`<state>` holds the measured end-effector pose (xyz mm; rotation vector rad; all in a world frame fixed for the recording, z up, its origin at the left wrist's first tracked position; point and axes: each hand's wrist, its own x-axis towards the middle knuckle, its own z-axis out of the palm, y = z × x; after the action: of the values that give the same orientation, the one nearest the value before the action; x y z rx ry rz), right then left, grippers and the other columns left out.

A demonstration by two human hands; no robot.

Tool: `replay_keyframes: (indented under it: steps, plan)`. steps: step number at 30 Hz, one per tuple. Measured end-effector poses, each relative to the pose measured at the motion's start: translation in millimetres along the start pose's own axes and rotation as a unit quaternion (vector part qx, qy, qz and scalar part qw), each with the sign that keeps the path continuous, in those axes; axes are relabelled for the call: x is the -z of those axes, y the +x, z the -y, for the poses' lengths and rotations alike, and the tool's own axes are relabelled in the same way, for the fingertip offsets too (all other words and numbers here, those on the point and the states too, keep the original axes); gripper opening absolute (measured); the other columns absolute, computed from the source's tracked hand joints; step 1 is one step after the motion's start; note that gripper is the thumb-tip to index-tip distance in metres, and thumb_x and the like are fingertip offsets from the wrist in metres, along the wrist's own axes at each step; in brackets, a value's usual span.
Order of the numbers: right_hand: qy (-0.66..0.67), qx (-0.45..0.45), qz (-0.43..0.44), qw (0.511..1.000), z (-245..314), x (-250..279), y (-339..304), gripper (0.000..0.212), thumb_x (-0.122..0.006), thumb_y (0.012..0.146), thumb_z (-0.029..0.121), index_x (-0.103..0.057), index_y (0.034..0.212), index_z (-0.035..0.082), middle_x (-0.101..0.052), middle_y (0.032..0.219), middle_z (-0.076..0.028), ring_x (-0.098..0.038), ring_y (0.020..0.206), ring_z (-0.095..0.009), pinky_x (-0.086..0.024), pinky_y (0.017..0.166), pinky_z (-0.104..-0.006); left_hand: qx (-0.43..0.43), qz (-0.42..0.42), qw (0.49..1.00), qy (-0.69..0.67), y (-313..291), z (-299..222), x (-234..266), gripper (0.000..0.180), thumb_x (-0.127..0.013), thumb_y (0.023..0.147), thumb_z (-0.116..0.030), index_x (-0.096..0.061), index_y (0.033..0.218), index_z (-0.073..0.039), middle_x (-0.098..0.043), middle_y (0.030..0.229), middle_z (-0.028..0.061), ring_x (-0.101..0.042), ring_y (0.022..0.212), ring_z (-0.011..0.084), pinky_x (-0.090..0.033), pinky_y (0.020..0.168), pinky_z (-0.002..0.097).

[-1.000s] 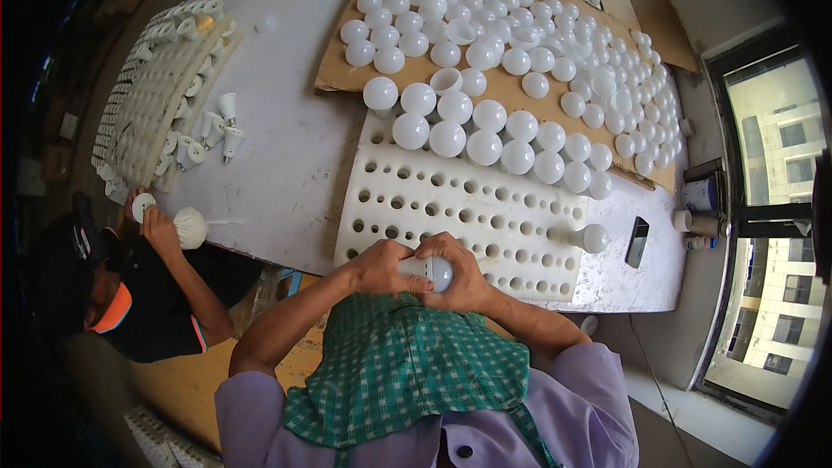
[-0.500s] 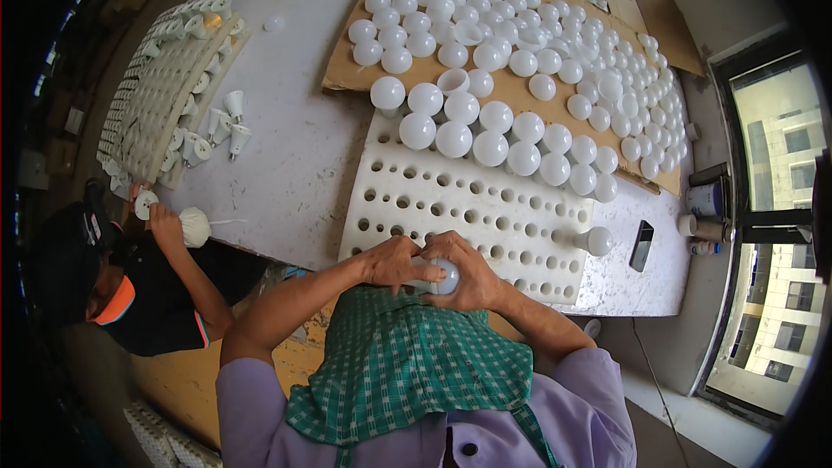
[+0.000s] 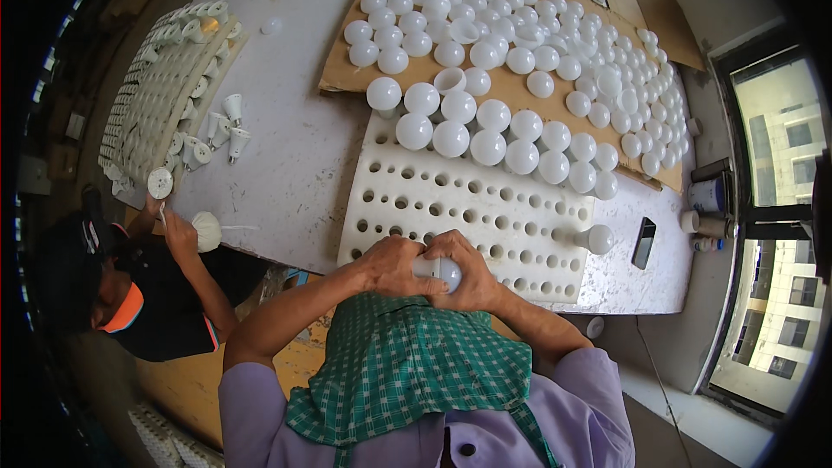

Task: The person picks up a tray from the floor and places it on the table. They then pick up a bulb base and a cover, press them together by hand, and place the assembled bulb into a hole in the tray, repeating the process.

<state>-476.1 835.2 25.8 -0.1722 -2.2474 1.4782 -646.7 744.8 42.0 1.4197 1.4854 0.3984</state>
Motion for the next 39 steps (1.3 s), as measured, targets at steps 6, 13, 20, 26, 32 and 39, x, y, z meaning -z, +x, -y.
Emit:
replay_keyframes:
  steps: [6,13,20,26,32,39]
  plan:
    - [-0.007,0.007,-0.006,1.0,2,-2,-1,0.049,-0.069,0.056,0.002,-0.053,0.102,0.002,-0.054,0.099,-0.011,-0.053,0.094,-0.029,-0.046,0.083,-0.0383,-0.018,-0.014,0.999,-0.041,-3,0,-2,0.06,-0.069,0.069,-0.05,-0.066,0.089,0.007,-0.068,0.079,0.0196,-0.068,0.074,0.0278,-0.053,0.069,0.0343]
    - [0.021,0.008,-0.012,1.0,3,-1,-7,0.049,-0.067,0.053,0.002,-0.054,0.1,0.002,-0.053,0.097,-0.012,-0.052,0.093,-0.03,-0.046,0.083,-0.0392,0.011,-0.022,0.999,-0.038,-1,-13,-5,0.061,-0.065,0.059,-0.049,-0.066,0.079,0.008,-0.065,0.069,0.0212,-0.065,0.064,0.0289,-0.051,0.062,0.0355]
    - [-0.002,-0.026,-0.083,0.996,-8,-8,-16,0.055,-0.074,0.056,0.003,-0.051,0.105,0.003,-0.052,0.103,-0.014,-0.054,0.095,-0.027,-0.046,0.084,-0.0364,0.027,0.035,0.99,-0.132,15,1,-4,0.064,-0.064,0.065,-0.051,-0.064,0.089,0.008,-0.064,0.075,0.02,-0.065,0.061,0.0262,-0.051,0.048,0.0325]
    - [0.048,-0.076,-0.034,0.995,-2,15,-21,0.081,-0.084,0.059,0.007,-0.039,0.127,0.005,-0.042,0.125,-0.014,-0.044,0.118,-0.025,-0.039,0.097,-0.0368,0.06,0.157,0.869,-0.465,43,27,-8,0.063,-0.054,0.082,-0.049,-0.055,0.109,0.008,-0.064,0.081,0.0192,-0.066,0.059,0.0214,-0.05,0.036,0.0247]
    - [0.088,-0.198,-0.069,0.974,-7,19,-20,0.073,-0.076,0.074,0.007,-0.033,0.133,0.004,-0.062,0.095,-0.01,-0.063,0.085,-0.018,-0.051,0.08,-0.0324,0.095,0.234,0.764,-0.594,57,40,-22,0.067,-0.042,0.089,-0.061,-0.051,0.111,0.002,-0.065,0.08,0.0194,-0.065,0.052,0.0185,-0.042,0.029,0.0208]
    - [-0.13,-0.261,-0.272,0.917,-29,89,-51,0.069,-0.077,0.067,0.011,-0.041,0.125,0.004,-0.055,0.108,-0.013,-0.056,0.099,-0.023,-0.048,0.084,-0.0353,0.046,0.01,0.907,-0.418,49,48,-31,0.045,-0.053,0.094,-0.035,-0.051,0.119,0.003,-0.064,0.105,0.015,-0.068,0.071,0.0201,-0.047,0.045,0.0202]
